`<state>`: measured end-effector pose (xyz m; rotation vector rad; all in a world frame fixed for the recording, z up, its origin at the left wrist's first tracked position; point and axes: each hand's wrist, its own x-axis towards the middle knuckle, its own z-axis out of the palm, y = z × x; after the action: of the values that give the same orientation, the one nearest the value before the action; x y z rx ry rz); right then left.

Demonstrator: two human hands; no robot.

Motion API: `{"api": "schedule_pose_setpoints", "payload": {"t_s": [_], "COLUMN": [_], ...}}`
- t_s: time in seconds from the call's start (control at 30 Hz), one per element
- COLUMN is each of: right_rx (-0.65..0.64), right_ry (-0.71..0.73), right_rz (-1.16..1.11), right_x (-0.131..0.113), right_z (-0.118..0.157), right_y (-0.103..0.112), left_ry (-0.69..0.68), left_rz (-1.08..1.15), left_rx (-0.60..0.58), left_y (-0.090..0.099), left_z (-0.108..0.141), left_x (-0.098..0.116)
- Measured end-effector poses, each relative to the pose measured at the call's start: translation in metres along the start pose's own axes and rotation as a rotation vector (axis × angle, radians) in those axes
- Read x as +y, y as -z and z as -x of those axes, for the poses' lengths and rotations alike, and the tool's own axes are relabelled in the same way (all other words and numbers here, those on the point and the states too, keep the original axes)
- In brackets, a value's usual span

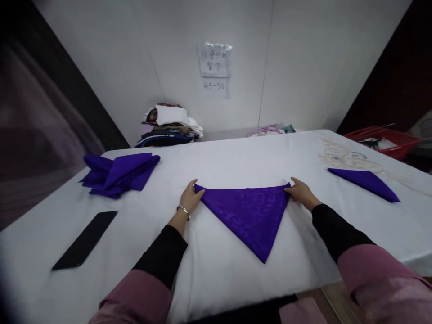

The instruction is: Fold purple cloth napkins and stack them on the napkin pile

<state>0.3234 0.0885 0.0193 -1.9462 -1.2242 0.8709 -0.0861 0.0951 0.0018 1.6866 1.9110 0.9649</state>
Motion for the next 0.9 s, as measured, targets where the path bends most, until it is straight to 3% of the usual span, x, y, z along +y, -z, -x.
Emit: {"api": "schedule_pose_setpoints", "payload": {"t_s": [0.27, 0.37, 0.43, 0.53, 0.67, 0.77, 0.83, 0.9], "right_rx": [0.178, 0.204, 0.222, 0.180, -0.229, -0.427, -0.454, -0.394], "right_ry": [0.184, 0.192, 0.277, 0.510, 0.633, 0.739, 0.817, 0.889], "right_rz": [-0.121, 0.100, 0.285, 0.342, 0.147, 0.177, 0.316, 0.492], "right_x": [-0.006, -0.008, -0.013, -0.031, -0.074, -0.106, -0.123, -0.134], "right_z": [-0.037, -0.051, -0.052, -0.034, 0.015, 0.051, 0.068, 0.079], "right_y": [0.005, 0.001, -0.009, -0.037, -0.092, -0.135, -0.159, -0.176], "left_ry": [0.000, 0.001, 0.001, -0.001, 0.001, 0.000, -0.003, -0.006], "left_rz": [0.069, 0.106, 0.134, 0.181, 0.234, 0.288, 0.328, 0.371], "left_rx": [0.045, 0.051, 0.059, 0.075, 0.088, 0.094, 0.099, 0.101], "left_y": [-0.003, -0.005, -0.006, -0.006, -0.007, -0.008, -0.009, -0.010], "left_z": [0.002, 0.001, 0.001, 0.000, -0.001, -0.001, -0.002, -0.004], "left_x": [-0.001, -0.003, -0.004, -0.006, -0.008, -0.010, -0.011, -0.013]}}
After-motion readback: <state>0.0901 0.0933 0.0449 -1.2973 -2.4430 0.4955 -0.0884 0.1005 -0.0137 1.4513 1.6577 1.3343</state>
